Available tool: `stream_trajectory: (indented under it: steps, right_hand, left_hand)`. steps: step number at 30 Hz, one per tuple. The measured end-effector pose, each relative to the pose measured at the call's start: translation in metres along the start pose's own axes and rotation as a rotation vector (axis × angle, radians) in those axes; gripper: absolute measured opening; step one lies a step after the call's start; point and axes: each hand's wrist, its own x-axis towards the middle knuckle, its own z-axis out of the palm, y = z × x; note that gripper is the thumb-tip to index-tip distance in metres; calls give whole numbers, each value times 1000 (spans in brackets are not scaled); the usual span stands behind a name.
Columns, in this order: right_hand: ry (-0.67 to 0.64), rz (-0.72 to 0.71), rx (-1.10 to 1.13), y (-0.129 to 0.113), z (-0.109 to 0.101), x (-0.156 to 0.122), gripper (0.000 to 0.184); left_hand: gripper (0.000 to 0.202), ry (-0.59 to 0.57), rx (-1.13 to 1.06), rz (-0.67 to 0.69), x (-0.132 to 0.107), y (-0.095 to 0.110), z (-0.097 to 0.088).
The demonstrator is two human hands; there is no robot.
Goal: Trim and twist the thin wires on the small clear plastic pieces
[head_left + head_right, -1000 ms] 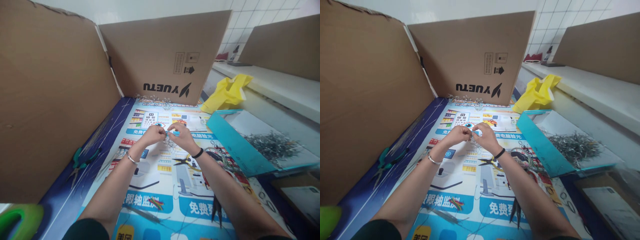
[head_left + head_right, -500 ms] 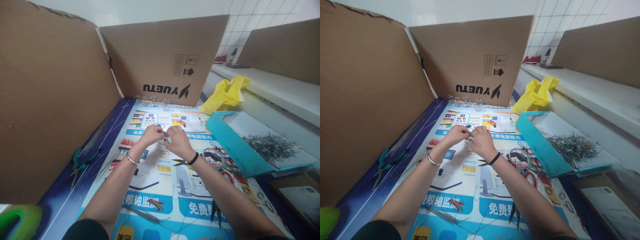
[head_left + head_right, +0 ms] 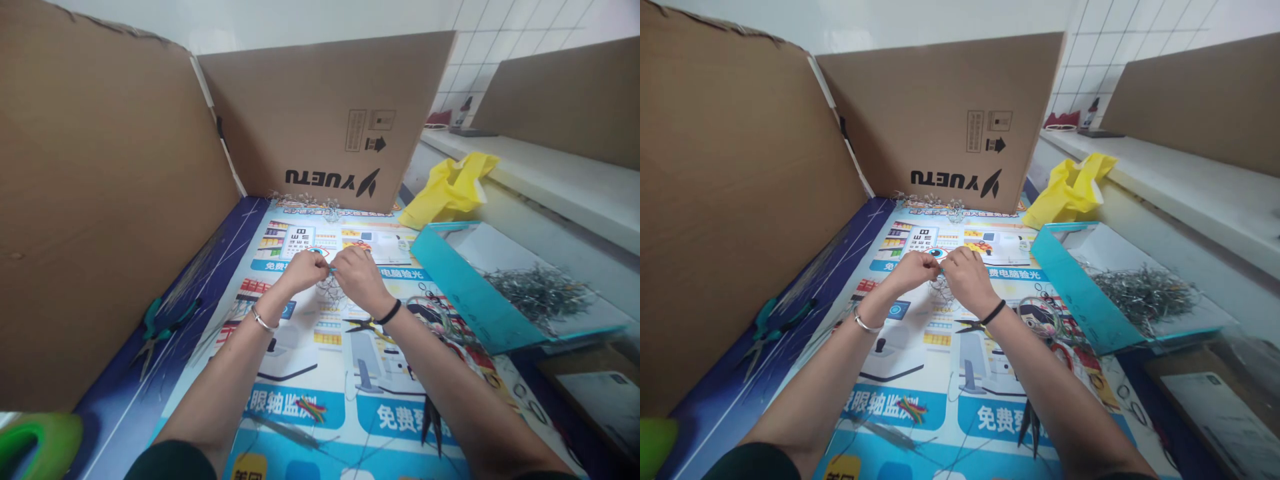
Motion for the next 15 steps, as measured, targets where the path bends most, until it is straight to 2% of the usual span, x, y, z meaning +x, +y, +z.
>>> stream_trajectory:
  steps: [7, 15]
  right_hand:
    - [24, -66, -8, 7, 4, -1, 18]
    - [85, -49, 72, 12, 12, -3, 11]
  left_hand:
    - [10, -53, -63, 20, -1, -2, -3]
    - [8, -135, -239, 62, -1, -8, -6]
